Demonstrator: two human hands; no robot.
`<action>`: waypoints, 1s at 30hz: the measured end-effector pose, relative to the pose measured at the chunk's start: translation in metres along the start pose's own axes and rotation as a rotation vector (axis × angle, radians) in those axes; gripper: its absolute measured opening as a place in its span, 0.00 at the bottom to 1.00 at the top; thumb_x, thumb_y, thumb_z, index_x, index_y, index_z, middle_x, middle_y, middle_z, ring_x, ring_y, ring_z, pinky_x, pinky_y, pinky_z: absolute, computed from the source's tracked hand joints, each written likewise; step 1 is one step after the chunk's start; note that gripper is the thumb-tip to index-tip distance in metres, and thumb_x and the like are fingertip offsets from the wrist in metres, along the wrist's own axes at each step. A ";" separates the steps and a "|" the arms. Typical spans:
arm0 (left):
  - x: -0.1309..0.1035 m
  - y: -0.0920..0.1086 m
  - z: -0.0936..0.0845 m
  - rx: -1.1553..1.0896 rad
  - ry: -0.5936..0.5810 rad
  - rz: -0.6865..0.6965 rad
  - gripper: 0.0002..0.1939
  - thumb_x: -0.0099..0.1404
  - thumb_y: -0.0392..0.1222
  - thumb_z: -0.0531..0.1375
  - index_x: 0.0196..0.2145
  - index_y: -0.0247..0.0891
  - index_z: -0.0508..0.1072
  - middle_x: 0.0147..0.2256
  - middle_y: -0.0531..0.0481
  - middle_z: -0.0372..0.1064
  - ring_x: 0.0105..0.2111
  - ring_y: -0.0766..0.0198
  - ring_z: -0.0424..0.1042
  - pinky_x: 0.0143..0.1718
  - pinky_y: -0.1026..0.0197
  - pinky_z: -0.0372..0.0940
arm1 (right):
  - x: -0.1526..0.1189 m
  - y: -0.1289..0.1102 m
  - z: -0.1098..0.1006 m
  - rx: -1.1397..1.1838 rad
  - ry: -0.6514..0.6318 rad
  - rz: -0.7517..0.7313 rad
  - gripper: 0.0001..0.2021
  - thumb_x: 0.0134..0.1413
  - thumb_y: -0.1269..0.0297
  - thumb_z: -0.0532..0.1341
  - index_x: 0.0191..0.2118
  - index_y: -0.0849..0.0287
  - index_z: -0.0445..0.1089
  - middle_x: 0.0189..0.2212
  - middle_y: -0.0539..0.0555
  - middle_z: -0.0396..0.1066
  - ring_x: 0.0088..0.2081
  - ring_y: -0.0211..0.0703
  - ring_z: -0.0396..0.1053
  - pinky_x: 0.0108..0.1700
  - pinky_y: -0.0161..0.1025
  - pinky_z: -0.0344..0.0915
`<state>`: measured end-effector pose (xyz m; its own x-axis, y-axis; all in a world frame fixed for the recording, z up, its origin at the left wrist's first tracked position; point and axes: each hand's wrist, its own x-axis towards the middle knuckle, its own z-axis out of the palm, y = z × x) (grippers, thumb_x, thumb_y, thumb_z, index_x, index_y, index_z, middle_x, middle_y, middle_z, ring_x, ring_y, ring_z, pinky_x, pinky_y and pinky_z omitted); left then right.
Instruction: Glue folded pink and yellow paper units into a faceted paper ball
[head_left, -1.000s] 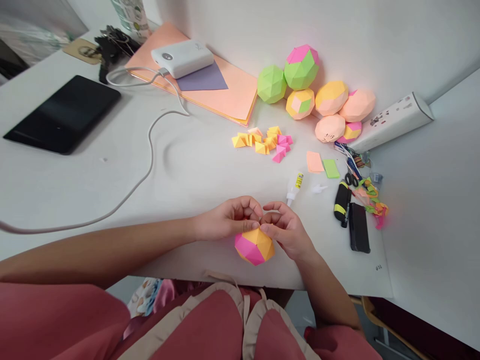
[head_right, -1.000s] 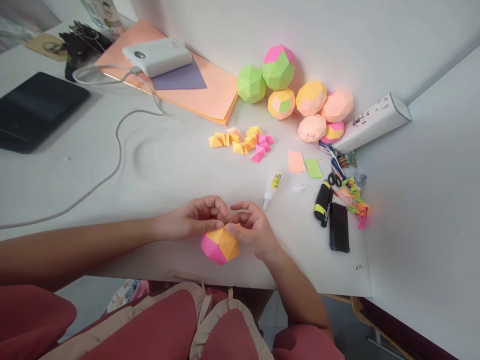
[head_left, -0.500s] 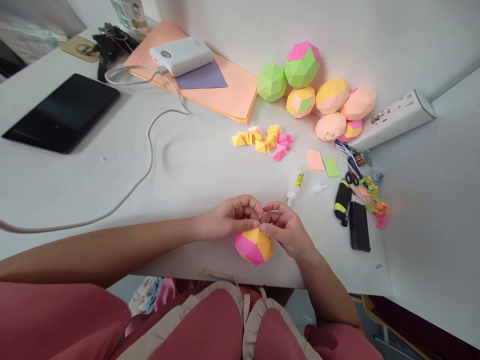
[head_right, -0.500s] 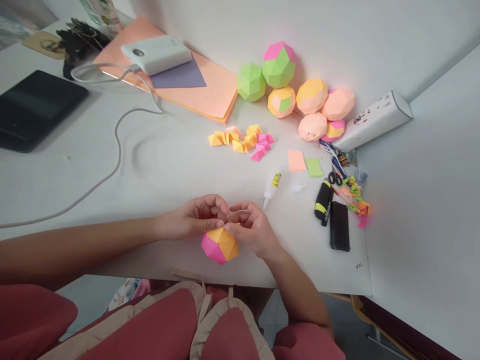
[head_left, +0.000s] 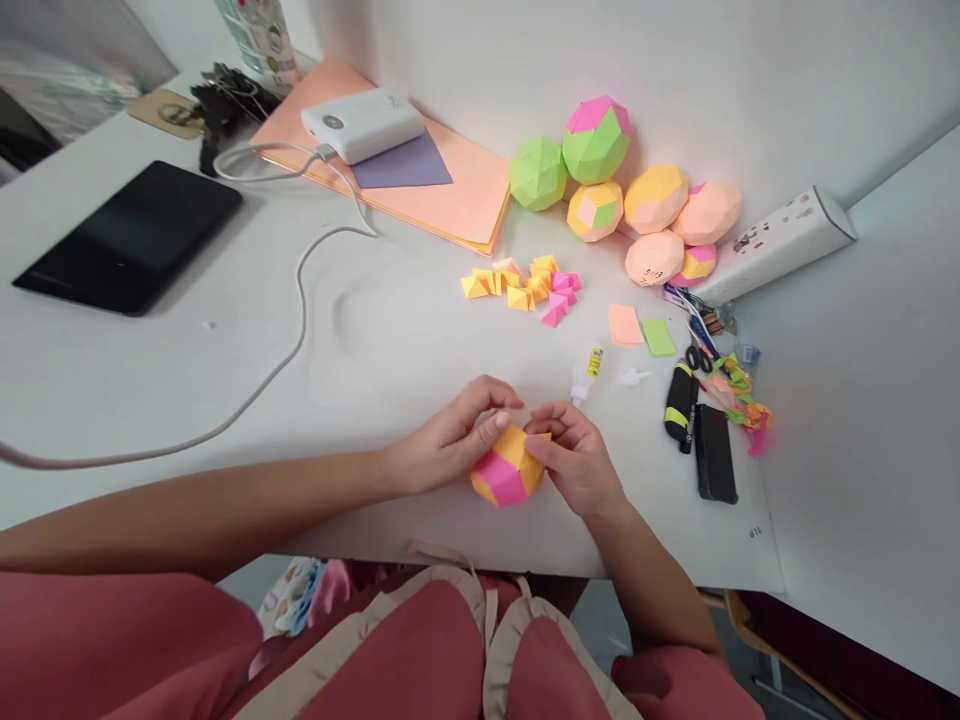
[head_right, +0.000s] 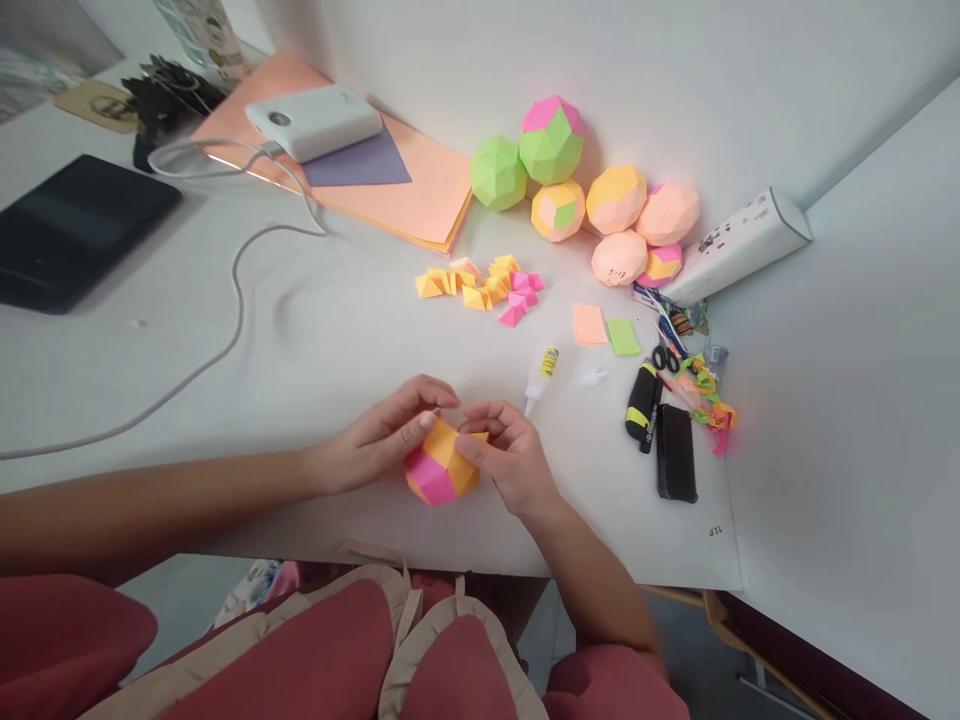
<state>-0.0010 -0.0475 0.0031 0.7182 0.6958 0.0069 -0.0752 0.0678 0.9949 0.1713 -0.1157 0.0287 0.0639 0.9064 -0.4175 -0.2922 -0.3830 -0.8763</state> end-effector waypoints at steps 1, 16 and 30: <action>0.001 0.001 -0.001 0.030 0.061 0.002 0.15 0.67 0.51 0.50 0.45 0.39 0.63 0.46 0.44 0.61 0.44 0.60 0.64 0.46 0.56 0.62 | 0.001 0.000 -0.001 0.030 0.055 -0.060 0.12 0.39 0.68 0.69 0.33 0.55 0.69 0.25 0.45 0.69 0.27 0.32 0.66 0.31 0.31 0.64; 0.014 -0.029 -0.005 0.080 0.019 0.148 0.33 0.60 0.40 0.60 0.61 0.47 0.53 0.62 0.45 0.46 0.62 0.52 0.47 0.61 0.48 0.51 | 0.026 0.012 -0.003 0.289 0.235 -0.306 0.07 0.44 0.63 0.67 0.31 0.55 0.70 0.31 0.47 0.71 0.35 0.36 0.69 0.40 0.38 0.68; 0.011 -0.012 -0.007 -0.068 0.296 -0.168 0.20 0.62 0.48 0.56 0.49 0.37 0.62 0.52 0.40 0.62 0.50 0.53 0.68 0.54 0.46 0.60 | 0.025 0.011 -0.003 0.265 0.294 -0.373 0.12 0.38 0.65 0.70 0.27 0.55 0.65 0.26 0.45 0.66 0.32 0.34 0.66 0.37 0.36 0.66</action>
<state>0.0029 -0.0360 -0.0097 0.4933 0.8474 -0.1964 -0.0258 0.2400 0.9704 0.1725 -0.0979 0.0074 0.4625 0.8697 -0.1722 -0.4266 0.0480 -0.9032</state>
